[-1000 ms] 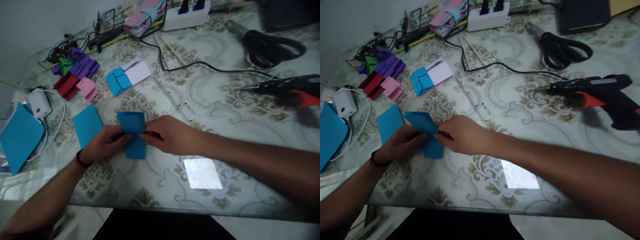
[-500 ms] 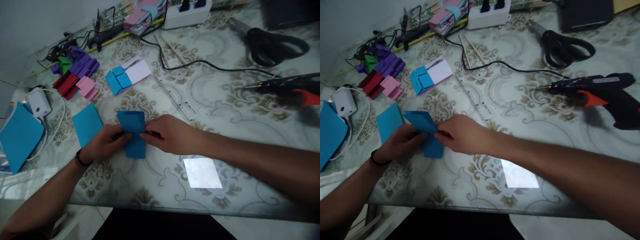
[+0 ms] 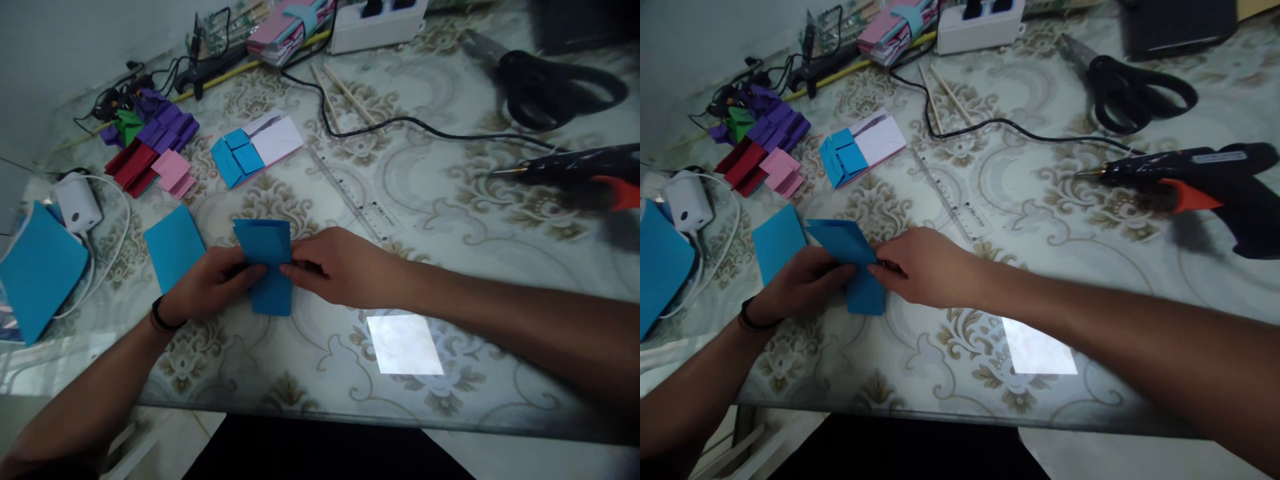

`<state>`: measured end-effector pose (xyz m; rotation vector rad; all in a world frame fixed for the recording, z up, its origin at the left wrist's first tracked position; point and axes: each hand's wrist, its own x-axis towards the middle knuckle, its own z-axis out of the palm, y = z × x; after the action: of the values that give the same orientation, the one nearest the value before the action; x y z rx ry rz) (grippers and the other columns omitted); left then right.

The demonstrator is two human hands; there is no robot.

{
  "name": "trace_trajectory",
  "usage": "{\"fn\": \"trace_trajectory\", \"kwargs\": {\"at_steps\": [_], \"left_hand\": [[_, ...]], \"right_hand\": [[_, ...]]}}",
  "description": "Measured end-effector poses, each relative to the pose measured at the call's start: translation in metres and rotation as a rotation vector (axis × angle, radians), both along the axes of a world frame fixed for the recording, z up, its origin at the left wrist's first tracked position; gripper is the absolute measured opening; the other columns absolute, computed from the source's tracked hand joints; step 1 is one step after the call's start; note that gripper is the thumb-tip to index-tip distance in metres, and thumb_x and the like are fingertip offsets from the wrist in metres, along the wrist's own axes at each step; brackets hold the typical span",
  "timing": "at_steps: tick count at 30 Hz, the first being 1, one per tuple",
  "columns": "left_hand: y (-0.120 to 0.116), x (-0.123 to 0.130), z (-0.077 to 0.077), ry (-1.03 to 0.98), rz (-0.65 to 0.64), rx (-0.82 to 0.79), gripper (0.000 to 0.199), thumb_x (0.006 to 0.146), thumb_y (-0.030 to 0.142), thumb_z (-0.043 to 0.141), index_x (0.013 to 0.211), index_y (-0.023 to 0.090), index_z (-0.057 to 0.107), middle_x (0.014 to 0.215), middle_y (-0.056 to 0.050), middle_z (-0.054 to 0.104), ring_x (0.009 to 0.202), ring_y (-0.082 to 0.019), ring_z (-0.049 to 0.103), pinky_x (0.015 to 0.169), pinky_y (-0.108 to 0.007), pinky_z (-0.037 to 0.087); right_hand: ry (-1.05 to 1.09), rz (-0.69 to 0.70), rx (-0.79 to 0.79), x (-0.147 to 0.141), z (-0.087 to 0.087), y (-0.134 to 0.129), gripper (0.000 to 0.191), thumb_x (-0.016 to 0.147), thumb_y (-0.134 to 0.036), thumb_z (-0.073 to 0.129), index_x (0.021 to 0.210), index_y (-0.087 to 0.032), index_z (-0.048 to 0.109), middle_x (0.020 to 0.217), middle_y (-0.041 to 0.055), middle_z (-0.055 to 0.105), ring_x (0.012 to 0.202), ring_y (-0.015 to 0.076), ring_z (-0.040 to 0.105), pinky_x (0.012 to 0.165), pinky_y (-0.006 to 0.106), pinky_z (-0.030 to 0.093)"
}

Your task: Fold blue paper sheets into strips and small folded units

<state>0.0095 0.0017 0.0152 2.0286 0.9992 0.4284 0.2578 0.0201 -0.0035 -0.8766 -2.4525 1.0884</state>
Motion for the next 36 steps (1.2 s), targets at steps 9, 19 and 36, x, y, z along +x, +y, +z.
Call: {"fn": "trace_trajectory", "kwargs": {"at_steps": [9,19,36], "left_hand": [[-0.0006,-0.0020,-0.0008,0.000,0.011,-0.011,0.028,0.105,0.032,0.059,0.085,0.014,0.068,0.067,0.003,0.059,0.058,-0.008,0.049,0.053,-0.018,0.039],[-0.0007,-0.0044,-0.0036,0.005,0.014,-0.053,0.027,0.105,0.036,0.058,0.095,0.015,0.072,0.071,0.001,0.064,0.061,-0.011,0.051,0.055,-0.020,0.043],[-0.0010,-0.0004,0.0011,0.046,0.050,-0.095,0.033,0.103,0.041,0.059,0.085,0.015,0.069,0.071,0.000,0.064,0.063,-0.012,0.053,0.056,-0.022,0.046]], "right_hand": [[0.015,0.004,-0.014,0.0000,0.0012,-0.0001,0.035,0.101,-0.031,0.052,0.069,-0.017,0.048,0.064,-0.0007,0.055,0.059,0.0087,0.044,0.062,0.028,0.022],[0.006,0.001,-0.024,0.0003,0.0025,-0.0007,0.036,0.101,-0.032,0.051,0.069,-0.017,0.046,0.064,-0.0008,0.054,0.058,0.0085,0.044,0.062,0.029,0.022],[0.025,0.004,-0.004,0.0013,0.0015,-0.0001,0.037,0.101,-0.032,0.050,0.068,-0.017,0.049,0.062,-0.0008,0.054,0.058,0.0093,0.043,0.062,0.029,0.024]]}}
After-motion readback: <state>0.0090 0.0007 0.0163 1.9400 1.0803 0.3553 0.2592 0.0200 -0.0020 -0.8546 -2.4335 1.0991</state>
